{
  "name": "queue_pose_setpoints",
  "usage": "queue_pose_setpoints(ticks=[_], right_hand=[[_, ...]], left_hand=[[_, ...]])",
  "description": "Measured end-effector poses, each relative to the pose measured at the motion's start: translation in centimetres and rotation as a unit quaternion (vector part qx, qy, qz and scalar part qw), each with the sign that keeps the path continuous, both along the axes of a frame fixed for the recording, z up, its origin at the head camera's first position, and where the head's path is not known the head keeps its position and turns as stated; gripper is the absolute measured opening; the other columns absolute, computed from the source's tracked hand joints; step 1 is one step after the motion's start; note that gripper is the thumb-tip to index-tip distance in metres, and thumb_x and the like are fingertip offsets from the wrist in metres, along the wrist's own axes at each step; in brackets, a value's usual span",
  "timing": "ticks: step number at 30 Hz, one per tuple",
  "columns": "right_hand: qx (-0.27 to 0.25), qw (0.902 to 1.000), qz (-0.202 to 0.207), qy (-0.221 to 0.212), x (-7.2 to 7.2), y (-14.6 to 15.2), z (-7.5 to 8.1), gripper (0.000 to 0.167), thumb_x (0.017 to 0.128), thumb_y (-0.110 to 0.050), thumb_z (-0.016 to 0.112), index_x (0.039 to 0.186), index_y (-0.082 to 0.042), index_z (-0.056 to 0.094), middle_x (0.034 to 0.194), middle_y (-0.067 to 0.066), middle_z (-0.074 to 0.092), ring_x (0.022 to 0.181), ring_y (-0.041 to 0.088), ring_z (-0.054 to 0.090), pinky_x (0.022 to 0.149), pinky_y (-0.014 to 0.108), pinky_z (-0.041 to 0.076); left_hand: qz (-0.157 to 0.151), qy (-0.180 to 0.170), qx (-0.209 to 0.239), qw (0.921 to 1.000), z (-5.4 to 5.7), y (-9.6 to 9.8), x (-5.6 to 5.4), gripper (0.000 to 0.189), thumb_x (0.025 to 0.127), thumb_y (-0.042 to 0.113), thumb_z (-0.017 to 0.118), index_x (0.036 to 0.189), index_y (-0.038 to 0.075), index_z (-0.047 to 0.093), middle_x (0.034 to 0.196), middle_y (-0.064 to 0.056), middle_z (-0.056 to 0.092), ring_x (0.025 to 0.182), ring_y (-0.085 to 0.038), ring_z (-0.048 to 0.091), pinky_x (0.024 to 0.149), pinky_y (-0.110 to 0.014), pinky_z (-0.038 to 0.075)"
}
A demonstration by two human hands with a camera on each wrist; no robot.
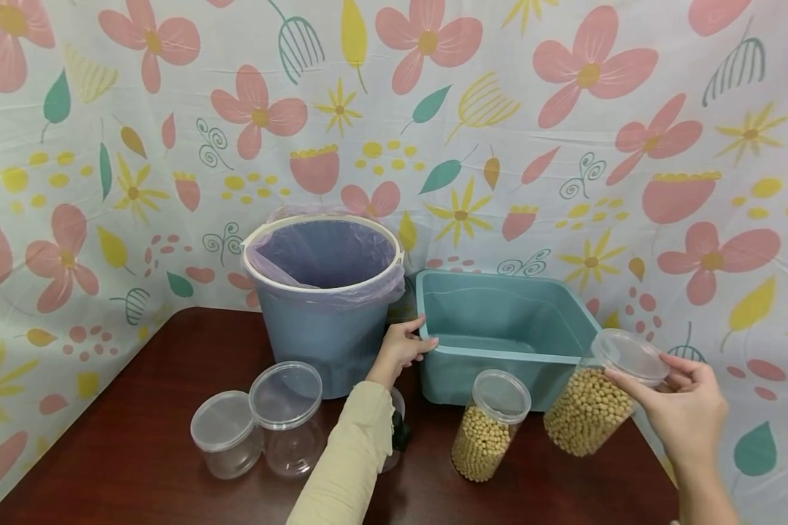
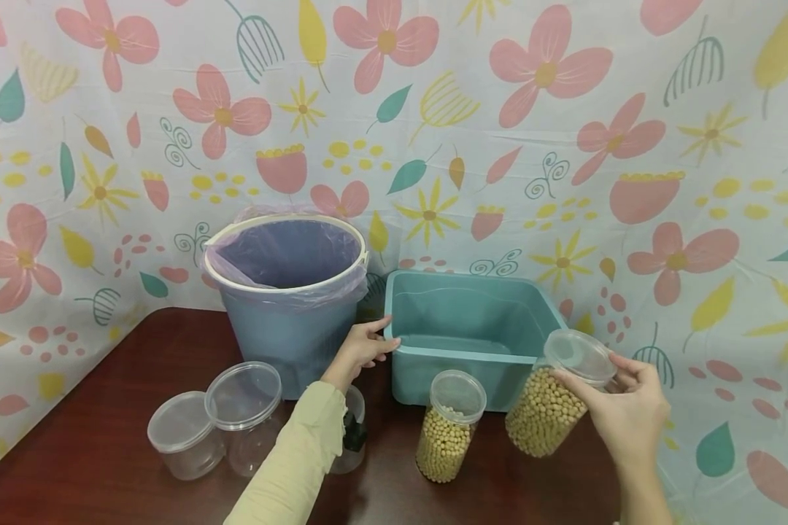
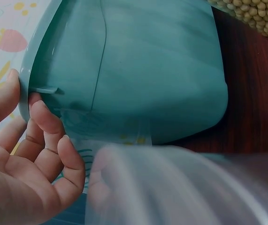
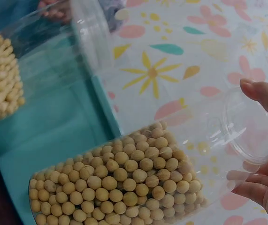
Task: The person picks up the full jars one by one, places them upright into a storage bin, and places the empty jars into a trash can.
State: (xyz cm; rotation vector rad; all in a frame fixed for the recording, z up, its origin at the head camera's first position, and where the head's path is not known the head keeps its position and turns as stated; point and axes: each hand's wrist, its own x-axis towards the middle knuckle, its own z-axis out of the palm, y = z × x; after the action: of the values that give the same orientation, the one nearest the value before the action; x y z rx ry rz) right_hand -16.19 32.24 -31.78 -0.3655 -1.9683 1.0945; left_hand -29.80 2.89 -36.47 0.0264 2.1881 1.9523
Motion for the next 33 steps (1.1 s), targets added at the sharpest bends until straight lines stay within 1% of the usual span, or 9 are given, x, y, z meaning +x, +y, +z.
queue_pose_setpoints(ticks=[4,11,18,24,25,27,30,32,33], right_hand=[[-0.016,0.9998,0.011,0.01,-0.3,0.0,1.0,0.051,0.058,-0.001,0.082,0.093,-0.023,0.053,0.056,-0.025,0.052,0.045,-0.006,0.05,0.045,0.008,0.038],[-0.02,0.9954,0.051,0.079,-1.5,0.4,2.9,0.052,0.057,0.013,0.076,0.092,-0.02,0.056,0.056,-0.018,0.056,0.044,-0.004,0.051,0.043,0.009,0.038],[-0.09,0.9802,0.116,0.133,-2.2,0.3,5.3,0.049,0.058,0.018,0.073,0.094,-0.011,0.058,0.048,-0.005,0.052,0.037,0.002,0.046,0.037,0.012,0.034],[-0.08,0.9769,0.115,0.161,-3.0,0.2,6.5,0.047,0.061,0.016,0.073,0.095,-0.013,0.058,0.048,-0.006,0.049,0.038,0.001,0.042,0.042,0.011,0.034],[-0.094,0.9714,0.127,0.178,-3.2,0.2,6.6,0.046,0.06,0.016,0.073,0.094,-0.011,0.058,0.047,-0.005,0.048,0.038,0.002,0.042,0.041,0.011,0.033],[-0.147,0.9483,0.173,0.222,-3.7,0.1,7.0,0.045,0.059,0.02,0.071,0.094,-0.006,0.058,0.046,0.001,0.047,0.039,0.004,0.047,0.043,0.011,0.037],[-0.184,0.9236,0.212,0.261,-4.3,0.0,7.5,0.045,0.058,0.022,0.07,0.095,-0.001,0.057,0.044,0.005,0.044,0.04,0.008,0.052,0.047,0.012,0.043],[-0.191,0.9182,0.217,0.271,-4.7,0.0,7.8,0.045,0.058,0.022,0.07,0.095,0.001,0.056,0.043,0.006,0.042,0.038,0.008,0.05,0.047,0.013,0.044],[-0.181,0.9245,0.204,0.266,-4.9,0.0,8.0,0.044,0.059,0.02,0.071,0.095,0.0,0.056,0.043,0.005,0.042,0.037,0.007,0.048,0.046,0.012,0.043]], left_hand=[[0.0,-0.001,0.002,1.0,-0.1,0.0,-0.1,0.058,0.078,0.016,0.07,0.131,0.024,0.047,0.072,-0.003,0.055,0.051,-0.013,0.049,0.041,-0.022,0.027],[0.001,0.001,-0.006,1.0,-0.3,0.0,-0.1,0.057,0.079,0.017,0.069,0.131,0.025,0.047,0.077,-0.004,0.057,0.056,-0.019,0.054,0.041,-0.022,0.028],[0.001,0.001,-0.012,0.9999,-0.1,0.0,0.0,0.057,0.079,0.017,0.069,0.131,0.025,0.047,0.078,-0.003,0.057,0.072,-0.03,0.059,0.042,-0.021,0.03],[0.002,0.0,-0.007,1.0,-0.2,-0.2,0.1,0.057,0.079,0.018,0.069,0.131,0.025,0.046,0.076,-0.003,0.057,0.056,-0.017,0.054,0.043,-0.022,0.03],[0.001,0.001,-0.007,1.0,-0.2,-0.2,0.0,0.057,0.079,0.018,0.069,0.132,0.025,0.046,0.076,-0.003,0.057,0.055,-0.015,0.053,0.043,-0.022,0.03],[0.001,0.002,-0.008,1.0,-0.2,-0.2,0.0,0.057,0.079,0.018,0.069,0.132,0.025,0.046,0.075,-0.003,0.056,0.053,-0.013,0.052,0.044,-0.022,0.031],[0.001,0.003,-0.008,1.0,-0.3,-0.1,-0.1,0.057,0.079,0.019,0.069,0.132,0.025,0.046,0.075,-0.003,0.057,0.052,-0.013,0.051,0.044,-0.022,0.031],[0.0,0.003,-0.008,1.0,-0.3,-0.1,-0.1,0.058,0.079,0.019,0.069,0.132,0.025,0.046,0.076,-0.003,0.057,0.053,-0.013,0.051,0.043,-0.022,0.031],[-0.001,0.002,-0.008,1.0,-0.3,-0.1,-0.1,0.058,0.079,0.019,0.069,0.132,0.025,0.046,0.077,-0.003,0.057,0.053,-0.013,0.052,0.043,-0.022,0.031]])
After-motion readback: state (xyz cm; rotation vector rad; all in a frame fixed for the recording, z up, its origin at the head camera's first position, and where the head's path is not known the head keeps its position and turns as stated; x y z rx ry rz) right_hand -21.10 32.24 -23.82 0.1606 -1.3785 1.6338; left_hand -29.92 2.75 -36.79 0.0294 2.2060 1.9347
